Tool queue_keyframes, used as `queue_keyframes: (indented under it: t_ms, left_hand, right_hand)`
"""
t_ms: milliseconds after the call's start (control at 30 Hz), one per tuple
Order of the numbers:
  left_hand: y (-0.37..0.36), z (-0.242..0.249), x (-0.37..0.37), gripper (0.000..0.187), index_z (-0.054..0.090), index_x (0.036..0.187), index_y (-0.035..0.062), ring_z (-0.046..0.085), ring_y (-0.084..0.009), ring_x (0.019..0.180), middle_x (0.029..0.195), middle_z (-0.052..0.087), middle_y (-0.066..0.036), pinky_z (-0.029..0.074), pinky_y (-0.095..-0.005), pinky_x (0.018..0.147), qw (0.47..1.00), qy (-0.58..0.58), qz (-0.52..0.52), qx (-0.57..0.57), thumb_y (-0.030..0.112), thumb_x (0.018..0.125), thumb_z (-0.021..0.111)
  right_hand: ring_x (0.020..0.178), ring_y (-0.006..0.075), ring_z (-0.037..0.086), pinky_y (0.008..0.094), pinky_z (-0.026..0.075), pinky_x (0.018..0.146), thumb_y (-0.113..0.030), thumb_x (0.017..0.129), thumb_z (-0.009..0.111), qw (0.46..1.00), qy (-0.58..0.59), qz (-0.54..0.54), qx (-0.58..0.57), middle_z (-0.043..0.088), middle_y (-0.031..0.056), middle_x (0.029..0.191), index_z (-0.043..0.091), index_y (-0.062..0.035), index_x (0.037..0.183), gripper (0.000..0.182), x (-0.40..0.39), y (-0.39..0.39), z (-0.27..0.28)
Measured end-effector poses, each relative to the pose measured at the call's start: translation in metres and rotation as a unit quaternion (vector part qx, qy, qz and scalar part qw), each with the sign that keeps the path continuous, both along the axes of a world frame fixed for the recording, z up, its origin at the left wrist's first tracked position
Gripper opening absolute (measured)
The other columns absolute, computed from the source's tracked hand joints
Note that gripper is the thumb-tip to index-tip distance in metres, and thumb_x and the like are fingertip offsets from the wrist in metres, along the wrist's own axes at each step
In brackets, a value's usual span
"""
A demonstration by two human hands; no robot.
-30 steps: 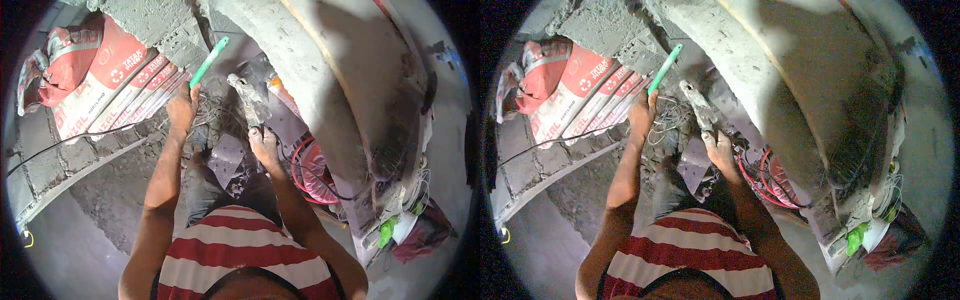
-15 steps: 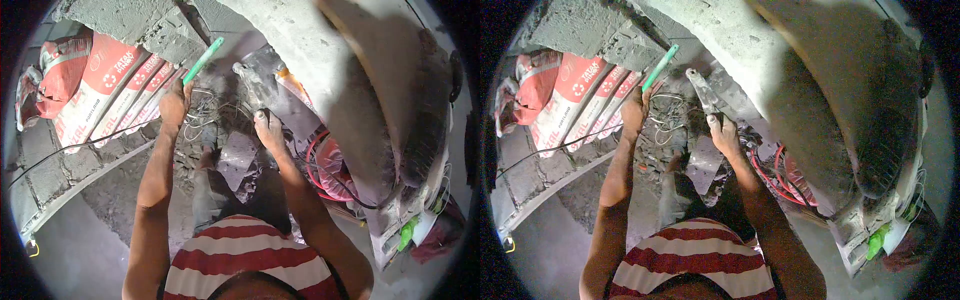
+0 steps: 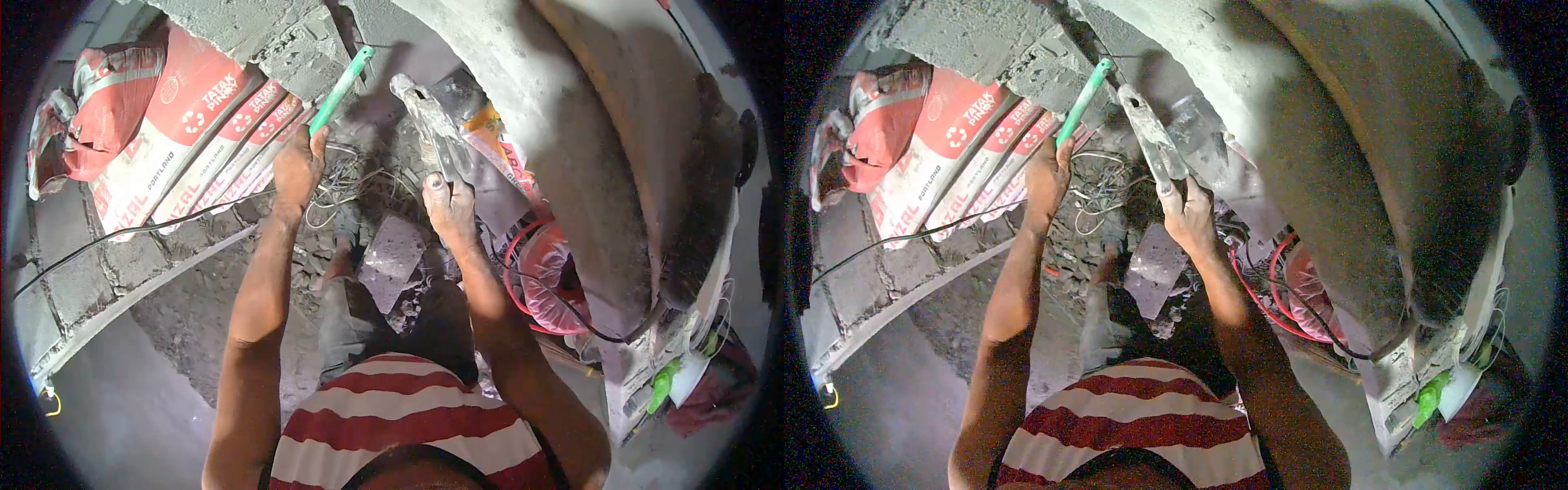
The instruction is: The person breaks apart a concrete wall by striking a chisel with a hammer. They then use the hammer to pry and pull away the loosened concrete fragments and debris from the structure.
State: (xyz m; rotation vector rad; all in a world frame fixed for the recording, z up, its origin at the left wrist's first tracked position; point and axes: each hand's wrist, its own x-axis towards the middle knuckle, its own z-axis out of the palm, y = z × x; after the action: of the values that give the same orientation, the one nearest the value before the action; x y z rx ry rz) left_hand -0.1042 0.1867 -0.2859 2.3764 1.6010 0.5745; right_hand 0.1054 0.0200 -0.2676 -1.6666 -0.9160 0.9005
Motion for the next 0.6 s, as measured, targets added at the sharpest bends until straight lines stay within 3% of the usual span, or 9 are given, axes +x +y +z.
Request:
queue_keyframes:
  t_ms: [67,100,200,267,367,467,533,567,600]
  left_hand:
    - [0.0,-0.005,0.005,0.038,0.053,0.087,0.0031,0.06,-0.0445,0.065,0.069,0.061,-0.024,0.045,-0.0521,0.055,1.0,0.004,0.001,-0.008,0.04,0.096,0.052]
    - [-0.002,-0.007,0.005,0.039,0.052,0.087,0.0034,0.06,-0.0447,0.063,0.068,0.06,-0.024,0.044,-0.0526,0.052,0.999,0.024,0.014,-0.04,0.041,0.097,0.051]
    - [-0.002,-0.016,0.005,0.039,0.051,0.089,0.0033,0.06,-0.0446,0.061,0.065,0.06,-0.024,0.044,-0.0529,0.05,1.0,0.016,0.009,-0.013,0.042,0.097,0.05]
    - [0.0,-0.018,0.006,0.039,0.051,0.091,0.004,0.06,-0.0445,0.059,0.063,0.06,-0.023,0.044,-0.0533,0.051,1.0,0.016,0.013,-0.01,0.042,0.097,0.049]
    - [0.002,-0.019,0.007,0.039,0.051,0.093,0.0038,0.061,-0.0466,0.068,0.069,0.061,-0.026,0.044,-0.0555,0.06,0.997,-0.039,0.013,-0.059,0.042,0.098,0.047]
    - [0.002,-0.018,0.007,0.041,0.051,0.095,0.0027,0.06,-0.0473,0.072,0.073,0.061,-0.027,0.044,-0.0561,0.062,0.996,-0.025,0.02,-0.088,0.043,0.098,0.047]
    - [0.005,-0.023,0.008,0.041,0.051,0.095,0.0024,0.06,-0.0476,0.072,0.074,0.061,-0.027,0.044,-0.0563,0.062,0.997,-0.035,0.015,-0.074,0.044,0.098,0.047]
    - [0.004,-0.024,0.006,0.042,0.052,0.096,0.002,0.06,-0.0479,0.071,0.074,0.062,-0.027,0.044,-0.0566,0.063,0.997,-0.036,0.009,-0.067,0.044,0.098,0.046]
    - [0.01,-0.02,0.007,0.042,0.052,0.096,0.002,0.06,-0.0479,0.071,0.074,0.062,-0.027,0.044,-0.0566,0.063,0.997,-0.035,0.01,-0.061,0.044,0.098,0.046]
  right_hand:
    - [0.084,0.0364,0.067,0.0384,0.05,0.075,-0.034,0.094,0.056,0.96,-0.222,-0.018,0.171,0.067,0.0224,0.089,0.058,0.0076,0.109,0.045,0.0,0.011,0.013]
    - [0.084,0.0358,0.068,0.0376,0.051,0.077,-0.025,0.091,0.058,0.948,-0.302,0.025,0.097,0.068,0.0218,0.09,0.058,0.0065,0.105,0.034,0.005,0.001,-0.009]
    - [0.083,0.0364,0.067,0.0381,0.052,0.076,-0.019,0.087,0.061,0.973,-0.134,0.013,0.189,0.067,0.0223,0.091,0.057,0.0055,0.103,0.029,0.0,0.021,0.0]
    - [0.086,0.0384,0.068,0.041,0.053,0.076,-0.022,0.083,0.069,0.922,-0.35,0.076,0.149,0.067,0.0254,0.093,0.057,0.007,0.11,0.042,0.018,0.049,-0.09]
    - [0.086,0.0393,0.068,0.041,0.053,0.075,-0.022,0.082,0.071,0.947,-0.299,0.038,-0.107,0.068,0.0255,0.093,0.059,0.0064,0.11,0.042,0.02,0.088,-0.037]
    - [0.083,0.0336,0.07,0.0394,0.053,0.074,-0.032,0.085,0.067,0.964,-0.254,0.031,-0.067,0.069,0.0232,0.091,0.061,0.0045,0.106,0.042,0.011,0.062,0.0]
    - [0.082,0.0249,0.07,0.0378,0.052,0.072,-0.04,0.088,0.062,0.96,-0.217,0.032,0.175,0.069,0.0195,0.088,0.063,0.0024,0.102,0.045,0.004,0.039,0.008]
    - [0.079,0.0174,0.068,0.0369,0.051,0.07,-0.043,0.089,0.06,0.968,-0.08,0.016,0.238,0.069,0.015,0.082,0.064,-0.0002,0.096,0.043,-0.002,0.04,0.009]
    - [0.076,0.0273,0.069,0.0404,0.052,0.069,-0.039,0.088,0.062,0.974,0.215,-0.032,0.069,0.068,0.0194,0.081,0.063,0.0008,0.094,0.04,0.007,0.033,-0.051]
